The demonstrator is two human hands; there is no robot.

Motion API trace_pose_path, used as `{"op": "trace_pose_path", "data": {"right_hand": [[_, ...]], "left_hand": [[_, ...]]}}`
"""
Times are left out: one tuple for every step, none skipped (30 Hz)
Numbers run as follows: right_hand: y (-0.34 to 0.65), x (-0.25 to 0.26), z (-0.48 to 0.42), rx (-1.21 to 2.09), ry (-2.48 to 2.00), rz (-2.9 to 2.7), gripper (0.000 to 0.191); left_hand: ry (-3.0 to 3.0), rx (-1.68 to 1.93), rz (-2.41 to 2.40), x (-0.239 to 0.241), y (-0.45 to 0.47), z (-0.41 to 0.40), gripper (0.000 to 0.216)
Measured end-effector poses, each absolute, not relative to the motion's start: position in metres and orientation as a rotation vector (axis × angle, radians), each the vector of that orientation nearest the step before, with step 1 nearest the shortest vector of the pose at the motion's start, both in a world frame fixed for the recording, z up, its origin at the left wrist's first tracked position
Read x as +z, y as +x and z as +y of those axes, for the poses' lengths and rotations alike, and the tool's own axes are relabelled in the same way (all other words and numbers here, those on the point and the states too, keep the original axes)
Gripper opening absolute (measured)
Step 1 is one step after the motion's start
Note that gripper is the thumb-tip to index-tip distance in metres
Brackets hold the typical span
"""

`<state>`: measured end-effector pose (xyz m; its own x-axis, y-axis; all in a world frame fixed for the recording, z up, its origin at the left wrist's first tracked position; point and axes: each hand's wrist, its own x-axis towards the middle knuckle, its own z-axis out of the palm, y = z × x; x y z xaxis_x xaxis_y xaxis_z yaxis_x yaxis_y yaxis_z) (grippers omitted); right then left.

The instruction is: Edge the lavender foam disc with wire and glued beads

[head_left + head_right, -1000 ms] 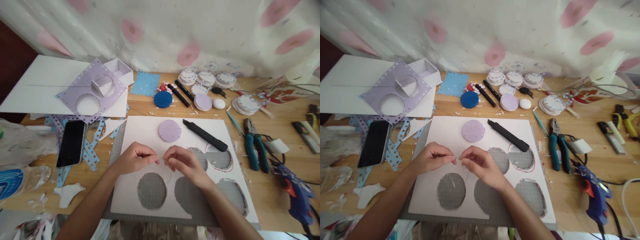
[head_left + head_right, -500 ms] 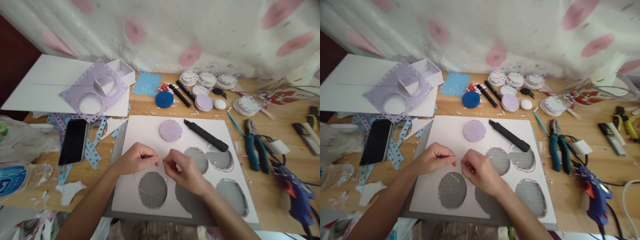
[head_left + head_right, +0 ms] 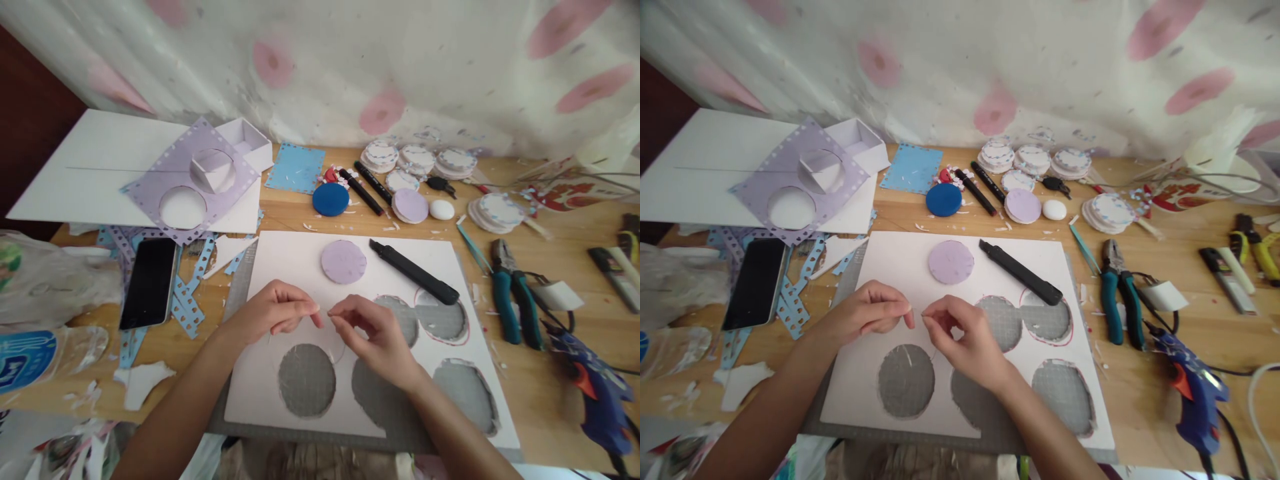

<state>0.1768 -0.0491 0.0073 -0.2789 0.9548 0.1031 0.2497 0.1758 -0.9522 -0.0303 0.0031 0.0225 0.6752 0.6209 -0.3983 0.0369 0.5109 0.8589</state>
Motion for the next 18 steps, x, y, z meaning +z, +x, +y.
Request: {"op": "trace_pose_path", "data": {"right_hand": [[0.1765,0.0097,-0.0481,1.292,-1.178,-1.558,0.008],[0.1765,0.0120,-0.0471,1.403,-1.182,-1.461,0.011],[0.1766,0.0138,-0.0462,1.482,-1.178,-1.393,0.013],[0.1768,0.0152,-0.0453,1.538,-1.175,-1.353,0.014],[0.1770,0.0162,-0.0447,1.579,-1.173,-1.335,0.015],[0.1770,0.0167,-0.0442,1.609,-1.171,-1.331,0.015],[0.1769,0.0168,-0.0439,1.630,-1.170,-1.335,0.016],[0.1767,0.0167,-0.0438,1.647,-1.168,-1.343,0.017],[0.1764,0.0164,-0.0439,1.664,-1.163,-1.351,0.018],[0.1762,0.0161,-0.0440,1.679,-1.154,-1.355,0.018],[0.1761,0.0158,-0.0443,1.694,-1.142,-1.358,0.018],[0.1762,0.0155,-0.0446,1.705,-1.130,-1.359,0.017],[0.1764,0.0154,-0.0450,1.711,-1.119,-1.360,0.017],[0.1769,0.0153,-0.0453,1.712,-1.113,-1.360,0.016],[0.1774,0.0153,-0.0455,1.709,-1.114,-1.359,0.015],[0.1780,0.0154,-0.0456,1.703,-1.123,-1.357,0.016],[0.1785,0.0155,-0.0455,1.698,-1.137,-1.352,0.016],[0.1789,0.0157,-0.0453,1.697,-1.151,-1.344,0.018]], "left_hand": [[0.953,0.417,0.759,0.0217,-0.0300,0.0033,0.026],[0.932,0.428,0.749,0.0215,-0.0299,0.0035,0.026],[0.926,0.425,0.746,0.0219,-0.0299,0.0039,0.026],[0.936,0.407,0.745,0.0225,-0.0301,0.0044,0.027],[0.955,0.378,0.741,0.0234,-0.0302,0.0050,0.030],[0.980,0.348,0.737,0.0243,-0.0302,0.0055,0.034],[1.009,0.325,0.734,0.0250,-0.0300,0.0059,0.039],[1.038,0.311,0.730,0.0255,-0.0295,0.0061,0.042],[1.060,0.300,0.725,0.0258,-0.0288,0.0061,0.043],[1.076,0.289,0.721,0.0260,-0.0279,0.0058,0.042],[1.084,0.272,0.716,0.0260,-0.0271,0.0055,0.039],[1.085,0.250,0.708,0.0261,-0.0263,0.0050,0.035],[1.078,0.227,0.701,0.0263,-0.0258,0.0046,0.032],[1.067,0.212,0.699,0.0266,-0.0254,0.0042,0.029],[1.059,0.208,0.700,0.0270,-0.0253,0.0039,0.028],[1.051,0.211,0.703,0.0274,-0.0254,0.0037,0.026],[1.043,0.216,0.708,0.0277,-0.0254,0.0036,0.026],[1.034,0.218,0.709,0.0279,-0.0255,0.0035,0.025]]}}
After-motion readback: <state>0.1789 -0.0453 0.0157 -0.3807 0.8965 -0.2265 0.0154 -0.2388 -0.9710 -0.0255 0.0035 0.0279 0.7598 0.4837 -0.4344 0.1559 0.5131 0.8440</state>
